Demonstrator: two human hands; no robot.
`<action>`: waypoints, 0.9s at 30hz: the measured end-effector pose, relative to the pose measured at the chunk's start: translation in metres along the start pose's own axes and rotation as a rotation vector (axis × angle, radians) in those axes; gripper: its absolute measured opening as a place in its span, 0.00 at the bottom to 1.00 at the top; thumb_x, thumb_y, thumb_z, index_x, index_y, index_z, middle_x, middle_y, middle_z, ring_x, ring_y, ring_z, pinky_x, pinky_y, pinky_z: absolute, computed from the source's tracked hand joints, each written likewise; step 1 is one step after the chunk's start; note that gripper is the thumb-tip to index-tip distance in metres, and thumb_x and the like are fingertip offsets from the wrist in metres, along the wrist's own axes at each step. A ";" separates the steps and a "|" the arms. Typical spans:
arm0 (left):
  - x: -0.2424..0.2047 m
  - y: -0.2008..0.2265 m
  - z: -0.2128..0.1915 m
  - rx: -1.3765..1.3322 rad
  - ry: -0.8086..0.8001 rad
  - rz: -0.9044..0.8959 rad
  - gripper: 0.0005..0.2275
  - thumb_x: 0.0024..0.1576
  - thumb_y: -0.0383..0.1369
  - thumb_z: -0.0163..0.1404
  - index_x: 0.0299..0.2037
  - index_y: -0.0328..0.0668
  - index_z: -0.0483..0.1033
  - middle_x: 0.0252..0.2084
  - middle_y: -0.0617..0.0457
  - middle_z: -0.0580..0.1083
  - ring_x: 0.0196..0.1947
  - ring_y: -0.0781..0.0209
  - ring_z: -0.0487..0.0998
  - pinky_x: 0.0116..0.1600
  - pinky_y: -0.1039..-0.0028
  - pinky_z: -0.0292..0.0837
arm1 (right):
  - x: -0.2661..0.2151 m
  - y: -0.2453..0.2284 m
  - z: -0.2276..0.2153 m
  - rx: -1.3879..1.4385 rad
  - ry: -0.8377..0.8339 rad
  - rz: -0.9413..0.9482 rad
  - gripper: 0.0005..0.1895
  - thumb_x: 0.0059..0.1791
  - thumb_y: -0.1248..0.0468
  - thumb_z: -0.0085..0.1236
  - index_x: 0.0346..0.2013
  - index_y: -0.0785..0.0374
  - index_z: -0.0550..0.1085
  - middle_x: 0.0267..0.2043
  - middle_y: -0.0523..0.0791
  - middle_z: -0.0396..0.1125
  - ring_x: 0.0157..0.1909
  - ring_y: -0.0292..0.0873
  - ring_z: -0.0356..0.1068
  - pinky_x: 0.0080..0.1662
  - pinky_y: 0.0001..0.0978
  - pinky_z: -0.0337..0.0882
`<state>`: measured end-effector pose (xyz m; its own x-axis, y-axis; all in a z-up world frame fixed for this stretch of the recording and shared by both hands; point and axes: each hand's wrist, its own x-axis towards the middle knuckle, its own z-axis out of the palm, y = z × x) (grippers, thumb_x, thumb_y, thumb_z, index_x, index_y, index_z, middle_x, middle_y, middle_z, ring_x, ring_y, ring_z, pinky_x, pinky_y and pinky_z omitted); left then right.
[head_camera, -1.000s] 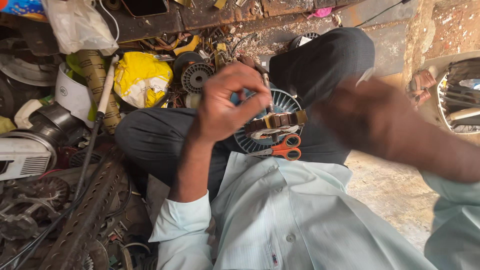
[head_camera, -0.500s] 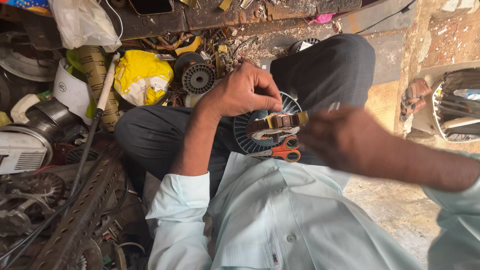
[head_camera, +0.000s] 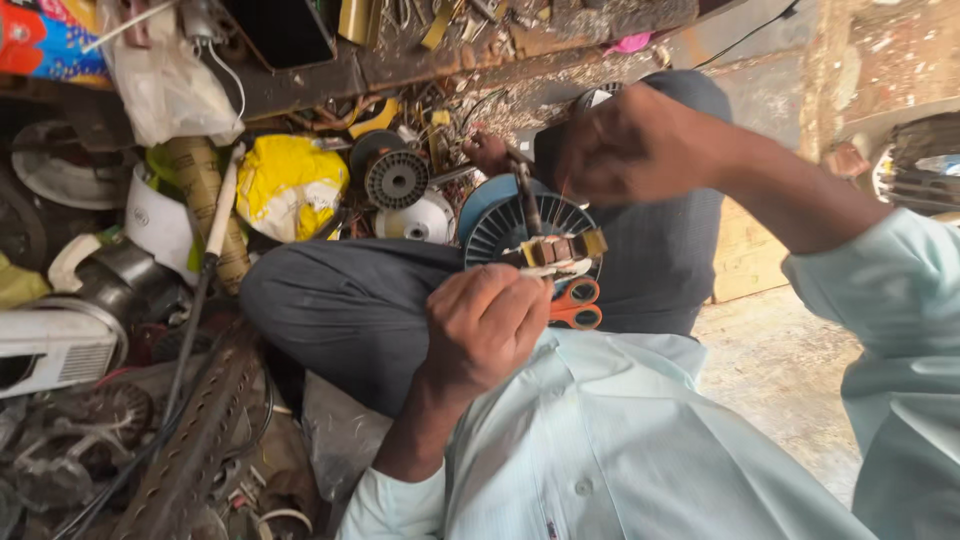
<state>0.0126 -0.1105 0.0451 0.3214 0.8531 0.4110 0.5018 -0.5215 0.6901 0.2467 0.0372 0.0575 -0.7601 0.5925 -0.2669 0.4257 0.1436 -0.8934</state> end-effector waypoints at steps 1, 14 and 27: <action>-0.001 -0.001 0.000 -0.089 0.031 -0.017 0.07 0.55 0.25 0.64 0.37 0.35 0.77 0.35 0.51 0.73 0.30 0.60 0.78 0.36 0.70 0.76 | -0.005 -0.006 -0.003 0.060 -0.063 0.038 0.09 0.39 0.68 0.65 0.34 0.62 0.81 0.32 0.44 0.77 0.33 0.39 0.77 0.35 0.31 0.75; 0.004 0.009 0.004 0.067 0.088 -0.012 0.07 0.55 0.25 0.62 0.36 0.36 0.75 0.32 0.51 0.72 0.30 0.58 0.76 0.36 0.68 0.72 | 0.029 0.011 0.009 -0.122 0.085 0.179 0.04 0.43 0.61 0.69 0.31 0.56 0.84 0.28 0.43 0.76 0.30 0.41 0.75 0.34 0.35 0.74; 0.057 -0.079 -0.008 -0.565 -0.314 -0.332 0.04 0.56 0.29 0.64 0.37 0.39 0.82 0.34 0.53 0.77 0.31 0.59 0.77 0.36 0.72 0.71 | -0.072 -0.049 0.078 -0.595 -0.406 -0.181 0.07 0.44 0.65 0.58 0.36 0.59 0.76 0.35 0.46 0.71 0.40 0.50 0.73 0.43 0.46 0.72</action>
<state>-0.0150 -0.0207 0.0183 0.4821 0.8761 -0.0055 0.1488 -0.0756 0.9860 0.2420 -0.0741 0.0924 -0.9162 0.1960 -0.3494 0.3830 0.6845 -0.6203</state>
